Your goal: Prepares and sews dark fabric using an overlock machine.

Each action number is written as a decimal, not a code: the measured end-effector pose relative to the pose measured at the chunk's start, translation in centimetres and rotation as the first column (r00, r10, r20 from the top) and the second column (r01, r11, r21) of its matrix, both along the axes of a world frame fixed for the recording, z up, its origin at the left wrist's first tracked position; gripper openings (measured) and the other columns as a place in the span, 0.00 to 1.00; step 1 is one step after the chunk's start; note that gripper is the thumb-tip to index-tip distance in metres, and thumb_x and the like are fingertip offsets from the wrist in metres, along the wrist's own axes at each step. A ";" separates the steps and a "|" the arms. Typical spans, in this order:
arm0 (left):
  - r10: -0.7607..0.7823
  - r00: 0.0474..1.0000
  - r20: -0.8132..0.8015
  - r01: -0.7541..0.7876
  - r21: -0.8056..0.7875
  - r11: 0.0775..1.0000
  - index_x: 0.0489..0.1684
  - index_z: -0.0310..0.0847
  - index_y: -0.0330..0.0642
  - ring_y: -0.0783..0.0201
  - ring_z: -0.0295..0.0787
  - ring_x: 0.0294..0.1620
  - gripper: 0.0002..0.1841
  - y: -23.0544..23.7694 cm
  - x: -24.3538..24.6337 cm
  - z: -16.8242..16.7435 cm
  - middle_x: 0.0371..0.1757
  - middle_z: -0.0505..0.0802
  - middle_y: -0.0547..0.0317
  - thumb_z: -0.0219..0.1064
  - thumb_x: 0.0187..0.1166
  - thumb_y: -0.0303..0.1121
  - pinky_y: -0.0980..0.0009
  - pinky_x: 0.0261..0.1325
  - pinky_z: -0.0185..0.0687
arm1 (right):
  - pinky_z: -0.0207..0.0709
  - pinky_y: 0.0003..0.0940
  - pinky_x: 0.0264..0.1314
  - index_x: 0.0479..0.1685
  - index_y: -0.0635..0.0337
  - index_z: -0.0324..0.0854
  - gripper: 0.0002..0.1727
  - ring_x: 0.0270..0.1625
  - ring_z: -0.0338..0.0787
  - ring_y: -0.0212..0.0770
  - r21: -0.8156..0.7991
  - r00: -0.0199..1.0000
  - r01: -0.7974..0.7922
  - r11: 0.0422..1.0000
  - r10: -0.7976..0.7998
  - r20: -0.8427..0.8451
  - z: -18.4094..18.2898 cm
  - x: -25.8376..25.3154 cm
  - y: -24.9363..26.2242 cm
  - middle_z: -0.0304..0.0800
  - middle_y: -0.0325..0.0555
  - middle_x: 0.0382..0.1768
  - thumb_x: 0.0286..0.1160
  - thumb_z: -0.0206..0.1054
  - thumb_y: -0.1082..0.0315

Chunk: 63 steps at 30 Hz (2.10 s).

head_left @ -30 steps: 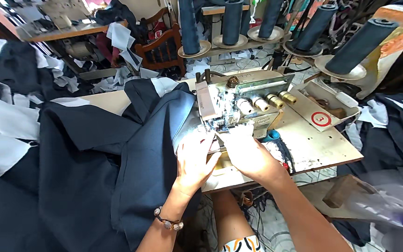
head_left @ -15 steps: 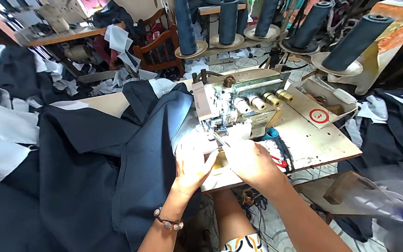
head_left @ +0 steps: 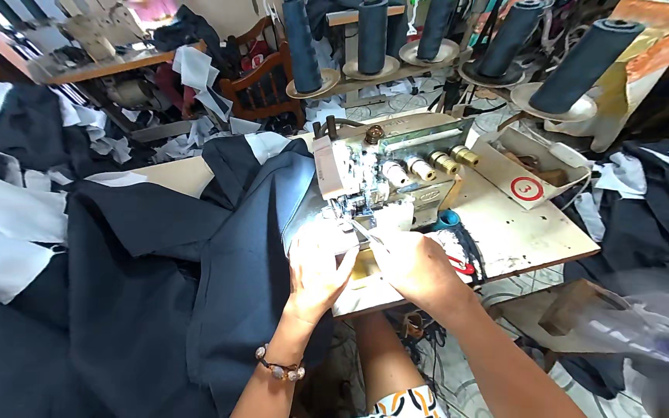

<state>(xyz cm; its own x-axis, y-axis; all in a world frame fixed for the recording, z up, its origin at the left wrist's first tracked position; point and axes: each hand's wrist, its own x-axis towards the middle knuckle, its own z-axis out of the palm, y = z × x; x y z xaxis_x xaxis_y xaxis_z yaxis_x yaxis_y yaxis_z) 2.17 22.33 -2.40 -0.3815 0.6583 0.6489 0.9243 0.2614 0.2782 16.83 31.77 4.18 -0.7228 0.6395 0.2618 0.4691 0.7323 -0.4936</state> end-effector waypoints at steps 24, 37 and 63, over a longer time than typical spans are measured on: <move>-0.025 1.000 -0.009 0.025 -0.016 1.000 0.55 0.89 0.39 0.47 0.89 0.64 0.26 -0.1 -0.1 -0.1 0.56 0.94 0.48 0.63 0.76 0.54 0.43 0.73 0.75 | 0.83 0.50 0.33 0.43 0.58 0.93 0.10 0.31 0.92 0.49 0.075 0.992 0.029 0.997 -0.020 -0.122 -0.8 0.2 -0.4 0.91 0.49 0.26 0.77 0.67 0.66; -0.035 0.999 -0.009 0.035 -0.042 0.999 0.58 0.88 0.40 0.46 0.88 0.66 0.25 -0.1 -0.2 -0.1 0.59 0.94 0.49 0.63 0.77 0.52 0.43 0.74 0.74 | 0.77 0.50 0.26 0.46 0.58 0.92 0.13 0.25 0.87 0.49 0.133 0.994 0.006 0.991 0.009 -0.110 -1.4 2.7 0.7 0.86 0.47 0.22 0.72 0.64 0.65; -0.029 1.000 -0.005 0.029 -0.050 0.998 0.60 0.87 0.40 0.47 0.88 0.66 0.26 0.0 -0.2 -0.2 0.59 0.93 0.50 0.64 0.76 0.53 0.43 0.74 0.73 | 0.53 0.13 0.09 0.32 0.59 0.80 0.11 0.07 0.61 0.20 -0.789 0.950 -0.296 0.539 0.077 -0.304 -1.0 0.2 7.5 0.72 0.33 0.10 0.85 0.59 0.74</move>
